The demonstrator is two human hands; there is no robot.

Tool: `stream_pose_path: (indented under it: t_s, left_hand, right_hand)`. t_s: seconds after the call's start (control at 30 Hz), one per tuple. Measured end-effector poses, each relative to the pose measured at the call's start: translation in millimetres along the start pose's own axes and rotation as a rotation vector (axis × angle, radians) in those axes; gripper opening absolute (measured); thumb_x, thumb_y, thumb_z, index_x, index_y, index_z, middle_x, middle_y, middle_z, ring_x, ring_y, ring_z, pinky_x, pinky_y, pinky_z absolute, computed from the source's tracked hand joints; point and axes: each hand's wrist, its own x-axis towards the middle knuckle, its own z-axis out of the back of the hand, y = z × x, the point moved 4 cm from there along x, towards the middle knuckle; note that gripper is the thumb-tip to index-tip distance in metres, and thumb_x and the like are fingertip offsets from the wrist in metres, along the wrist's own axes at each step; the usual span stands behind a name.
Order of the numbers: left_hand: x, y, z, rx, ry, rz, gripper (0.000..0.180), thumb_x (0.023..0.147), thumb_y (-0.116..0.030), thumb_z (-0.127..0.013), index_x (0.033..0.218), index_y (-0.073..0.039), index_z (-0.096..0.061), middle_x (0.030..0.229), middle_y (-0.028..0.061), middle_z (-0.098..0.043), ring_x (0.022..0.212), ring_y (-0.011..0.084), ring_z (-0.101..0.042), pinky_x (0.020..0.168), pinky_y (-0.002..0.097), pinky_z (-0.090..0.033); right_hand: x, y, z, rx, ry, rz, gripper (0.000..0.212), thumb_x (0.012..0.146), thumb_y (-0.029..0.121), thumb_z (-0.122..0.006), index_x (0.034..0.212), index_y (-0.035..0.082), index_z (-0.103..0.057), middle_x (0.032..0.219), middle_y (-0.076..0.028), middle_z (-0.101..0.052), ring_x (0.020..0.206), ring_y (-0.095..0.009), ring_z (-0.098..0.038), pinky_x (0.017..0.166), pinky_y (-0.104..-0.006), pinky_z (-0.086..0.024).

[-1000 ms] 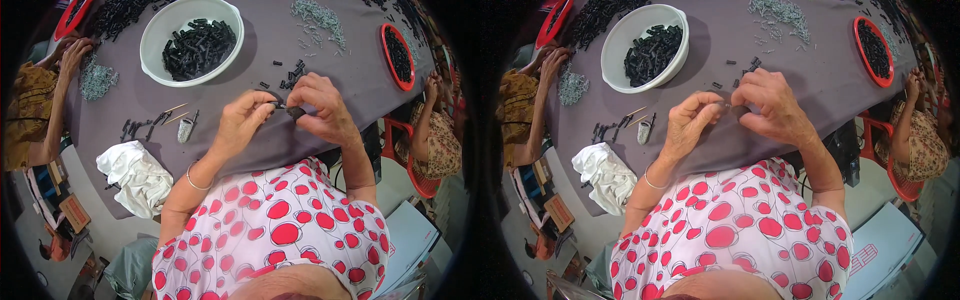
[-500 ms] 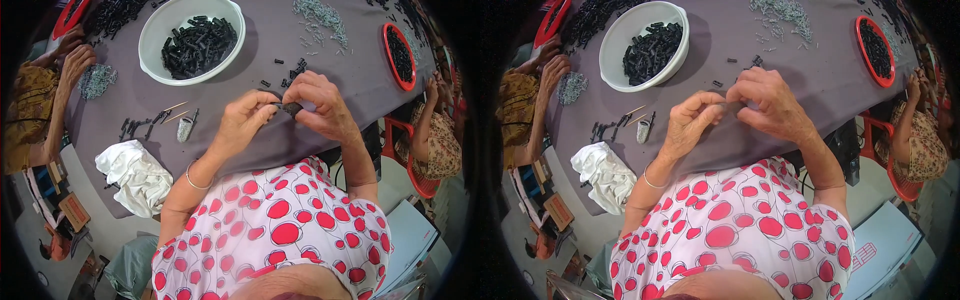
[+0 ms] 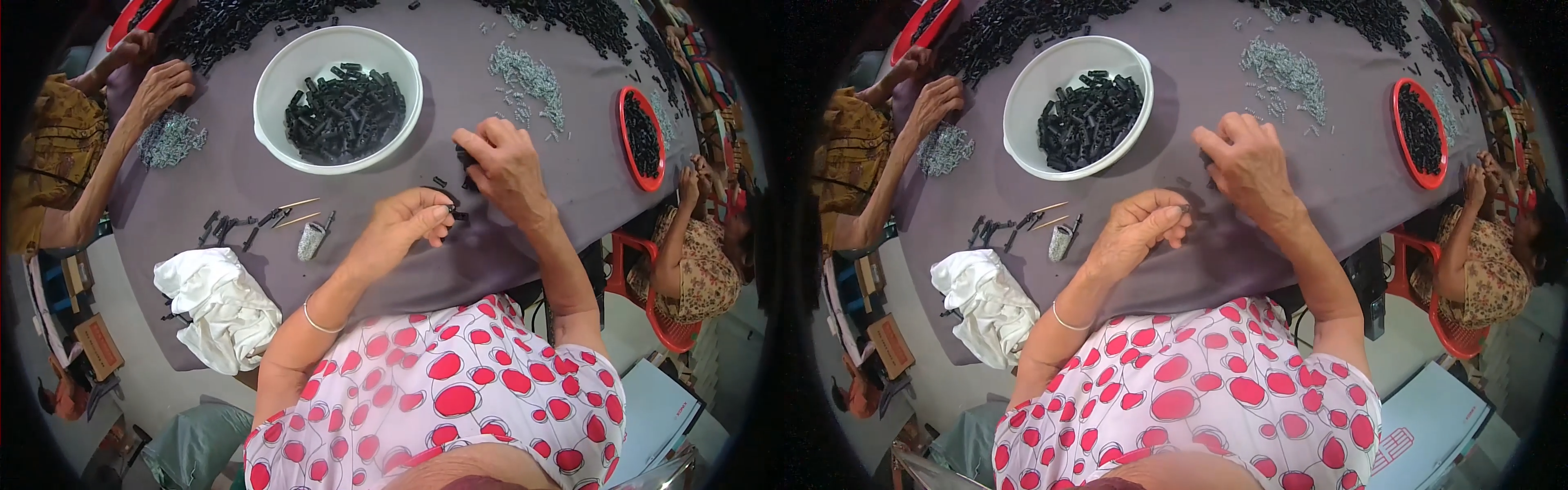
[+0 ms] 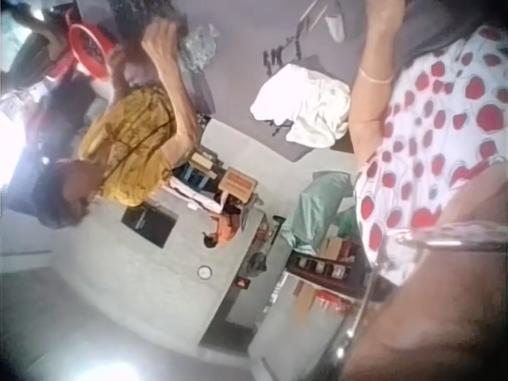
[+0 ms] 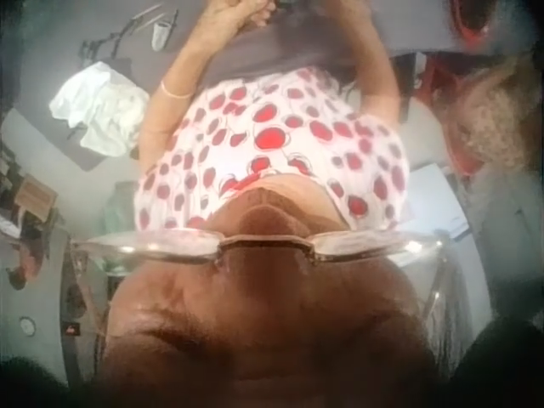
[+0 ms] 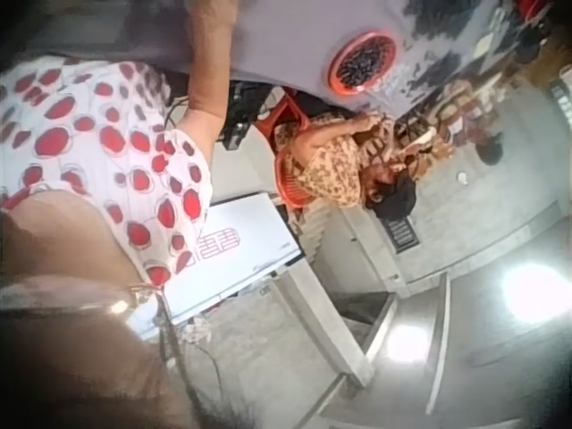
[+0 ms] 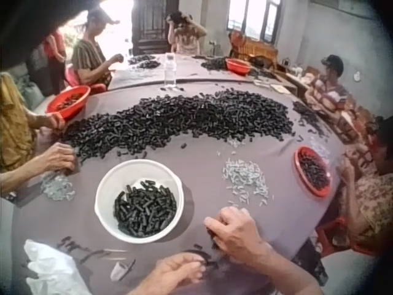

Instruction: Assembling small black plastic components by hand at a workshop table.

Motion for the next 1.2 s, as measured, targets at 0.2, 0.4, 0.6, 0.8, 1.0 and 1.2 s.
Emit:
stream_pose_path:
  t_s: [0.2,0.4,0.6,0.8,1.0,1.2]
  left_hand:
    - [0,-3,-2,-0.01,-0.008,-0.009,0.027,0.092,-0.021,-0.057,0.105,0.003,-0.057,0.087,0.0061,-0.062,0.073,0.0103,-0.057,0.067,0.0235,-0.048]
    - [-1,-3,-1,-0.012,-0.02,-0.027,0.026,0.092,-0.02,-0.057,0.105,0.003,-0.057,0.087,0.0058,-0.062,0.074,0.0101,-0.057,0.067,0.0234,-0.049]
    - [-1,-1,0,-0.075,-0.075,-0.05,0.024,0.092,-0.018,-0.057,0.106,0.003,-0.058,0.087,0.0051,-0.062,0.073,0.0088,-0.057,0.065,0.0208,-0.048]
    - [2,-1,-1,-0.125,-0.068,-0.112,0.024,0.092,-0.017,-0.057,0.106,0.003,-0.058,0.087,0.0053,-0.063,0.073,0.0083,-0.058,0.064,0.0201,-0.048]
    - [0,-1,-5,-0.074,-0.113,-0.09,0.022,0.093,-0.015,-0.056,0.104,0.003,-0.059,0.087,0.0056,-0.063,0.073,0.0085,-0.058,0.065,0.0212,-0.048]
    - [-2,-1,-5,-0.095,-0.124,-0.118,0.021,0.093,-0.015,-0.056,0.104,0.003,-0.059,0.087,0.0055,-0.063,0.072,0.0083,-0.057,0.065,0.0219,-0.048]
  right_hand:
    - [7,-3,-16,-0.1,0.083,0.006,0.029,0.061,0.007,-0.069,0.087,0.01,-0.056,0.081,-0.006,-0.049,0.079,-0.025,-0.052,0.066,-0.0377,-0.042]
    - [1,-4,-2,0.331,0.026,-0.185,0.028,0.063,0.0,-0.063,0.09,0.005,-0.057,0.08,-0.006,-0.052,0.077,-0.02,-0.055,0.069,-0.0303,-0.044]
    - [-26,-4,-3,1.076,0.054,-0.421,0.031,0.069,-0.009,-0.051,0.097,0.0,-0.06,0.089,0.0,-0.059,0.08,-0.008,-0.056,0.073,-0.022,-0.045]
    - [-44,7,-5,1.431,0.043,-0.54,0.03,0.072,-0.011,-0.048,0.099,-0.004,-0.06,0.093,-0.003,-0.061,0.088,-0.009,-0.057,0.08,-0.023,-0.046]
    - [-47,17,5,1.099,-0.152,-0.36,0.03,0.07,-0.012,-0.051,0.097,-0.002,-0.062,0.09,-0.006,-0.064,0.084,-0.013,-0.061,0.079,-0.0248,-0.048]
    - [-46,28,12,0.741,-0.262,-0.126,0.034,0.063,-0.013,-0.056,0.094,0.0,-0.063,0.09,-0.012,-0.066,0.082,-0.024,-0.065,0.073,-0.029,-0.052]
